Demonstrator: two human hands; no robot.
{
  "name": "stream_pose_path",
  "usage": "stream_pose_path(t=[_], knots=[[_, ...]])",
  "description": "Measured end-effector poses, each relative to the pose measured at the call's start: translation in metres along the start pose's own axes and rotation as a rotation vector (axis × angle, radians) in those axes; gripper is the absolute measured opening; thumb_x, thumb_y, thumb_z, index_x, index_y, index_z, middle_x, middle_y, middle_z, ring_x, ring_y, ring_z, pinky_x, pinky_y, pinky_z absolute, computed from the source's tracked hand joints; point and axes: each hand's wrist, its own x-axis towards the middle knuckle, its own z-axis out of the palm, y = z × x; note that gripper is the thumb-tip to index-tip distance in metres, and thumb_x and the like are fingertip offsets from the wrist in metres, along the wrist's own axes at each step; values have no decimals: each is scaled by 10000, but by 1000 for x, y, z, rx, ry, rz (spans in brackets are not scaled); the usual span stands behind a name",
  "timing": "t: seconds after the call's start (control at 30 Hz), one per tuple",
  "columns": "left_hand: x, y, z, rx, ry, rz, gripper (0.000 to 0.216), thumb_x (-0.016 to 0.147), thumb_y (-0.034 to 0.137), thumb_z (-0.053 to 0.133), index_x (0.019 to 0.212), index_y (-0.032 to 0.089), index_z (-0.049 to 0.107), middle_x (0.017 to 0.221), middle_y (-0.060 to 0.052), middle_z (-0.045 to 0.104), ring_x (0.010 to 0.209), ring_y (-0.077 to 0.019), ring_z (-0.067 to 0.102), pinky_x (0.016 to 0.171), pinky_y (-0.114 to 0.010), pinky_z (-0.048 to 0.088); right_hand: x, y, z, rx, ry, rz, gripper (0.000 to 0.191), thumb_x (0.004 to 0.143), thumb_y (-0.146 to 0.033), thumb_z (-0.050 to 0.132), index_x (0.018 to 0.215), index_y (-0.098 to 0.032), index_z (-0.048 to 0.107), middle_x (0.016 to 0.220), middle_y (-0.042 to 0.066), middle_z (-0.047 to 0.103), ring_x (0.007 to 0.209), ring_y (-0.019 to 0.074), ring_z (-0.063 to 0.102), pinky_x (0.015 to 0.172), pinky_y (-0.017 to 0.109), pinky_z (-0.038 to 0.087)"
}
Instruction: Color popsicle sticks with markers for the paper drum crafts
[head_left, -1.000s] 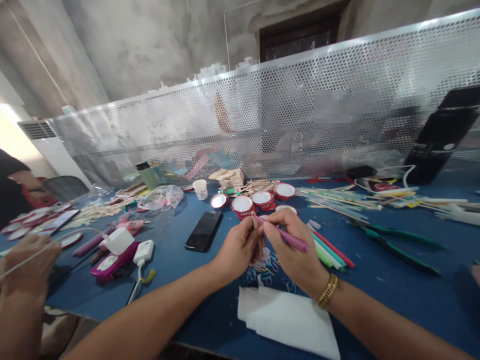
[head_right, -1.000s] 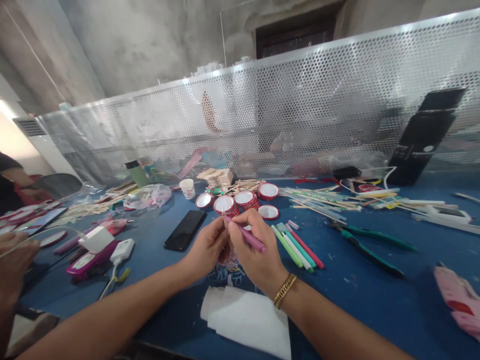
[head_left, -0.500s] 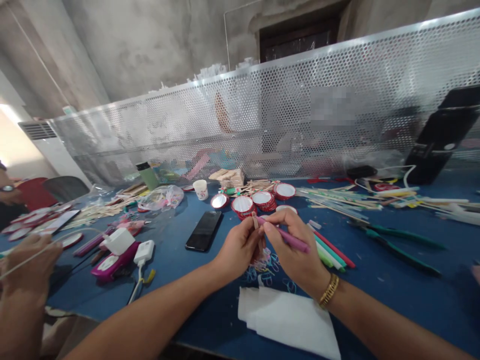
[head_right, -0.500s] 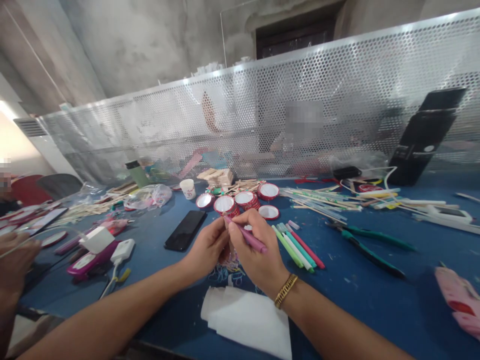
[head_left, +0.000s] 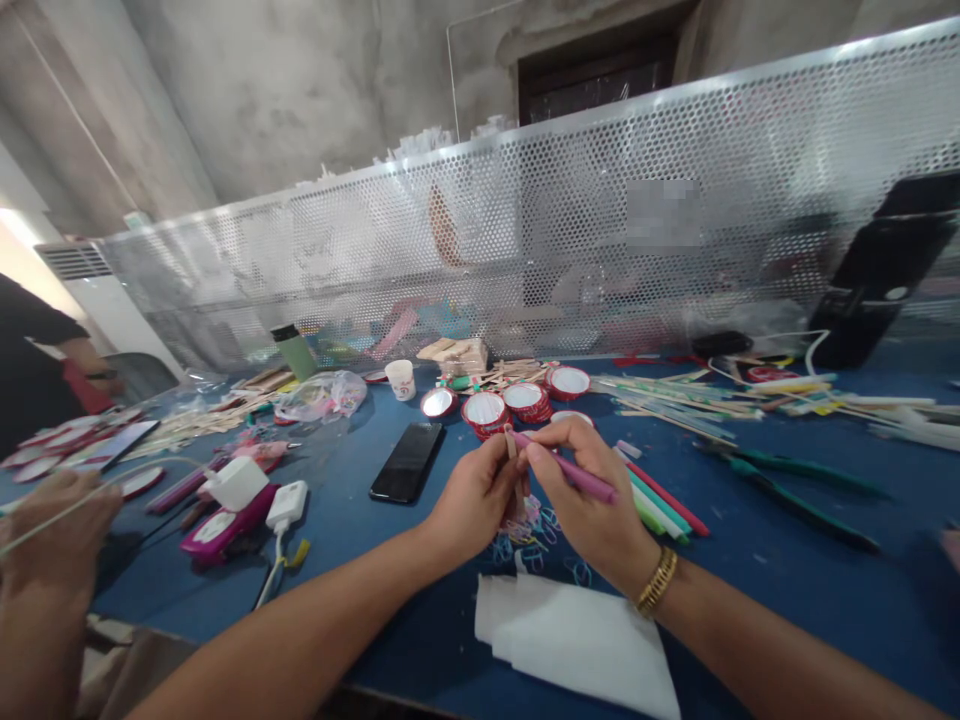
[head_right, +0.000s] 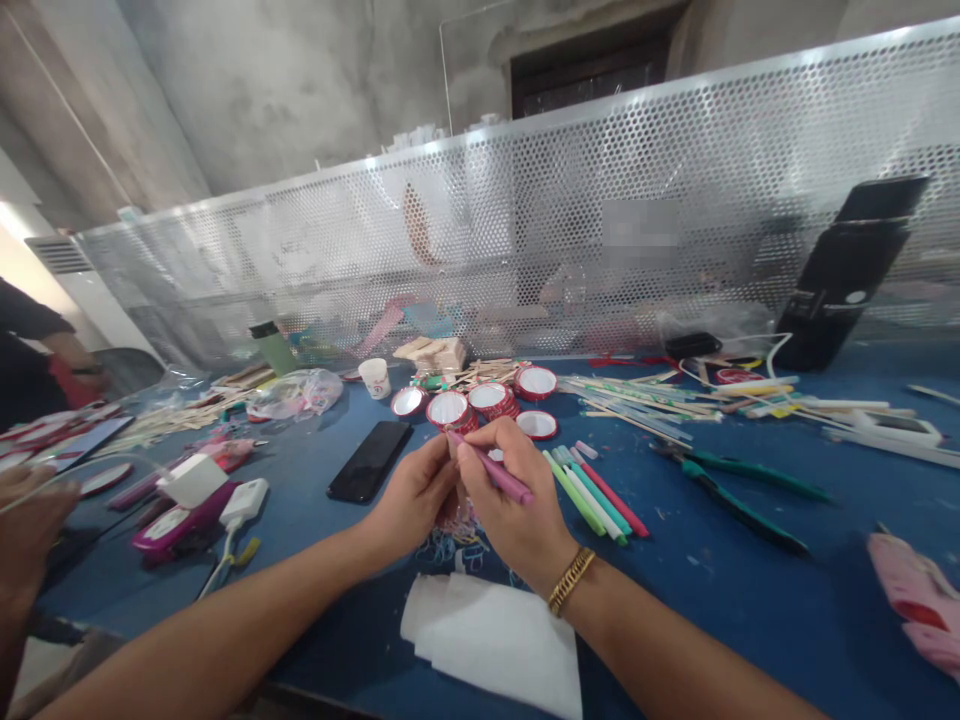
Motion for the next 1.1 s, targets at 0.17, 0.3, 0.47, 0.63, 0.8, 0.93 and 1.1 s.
stream_pose_path(t=[0.17,0.3,0.47,0.63,0.8,0.93,1.1], knots=[[0,-1,1,-22,1,-10,338,966,492,447,813,192,471,578,59,489,447,-70,464,430,-186,376,0,1,0,11,11,3,63,904,-252,570,861,-209,589,826,13,634,767,160,610,716,316,474],[0,-2,2,-22,2,-16,340,967,498,442,815,195,471,571,60,486,440,-72,463,419,-185,364,0,1,1,1,17,-3,64,904,-250,569,861,-207,588,823,12,632,764,159,609,716,315,475],[0,-1,0,11,-9,-5,336,973,487,434,829,188,487,586,51,510,454,-72,475,450,-192,372,1,0,0,-4,13,-7,67,908,-247,564,863,-205,590,827,14,635,770,157,615,718,311,478],[0,0,-1,45,1,16,322,976,464,441,819,187,490,611,45,522,481,-73,482,476,-194,373,0,1,0,2,19,3,56,906,-249,570,867,-212,589,823,10,638,775,159,616,702,302,480],[0,1,-1,44,-2,18,316,978,456,439,826,186,500,617,41,531,500,-79,493,501,-201,381,0,2,1,11,17,16,62,904,-254,575,858,-217,594,818,7,641,771,162,616,703,306,482],[0,1,-1,14,-7,-2,319,974,460,444,805,192,476,616,46,518,492,-75,472,486,-195,368,0,2,1,18,21,29,62,903,-255,572,860,-217,594,814,8,644,765,165,618,709,313,486],[0,0,0,19,5,12,317,973,452,449,793,191,466,636,39,527,502,-73,475,484,-191,372,0,2,1,18,16,44,67,906,-257,569,858,-215,591,815,7,647,756,164,627,716,322,491]])
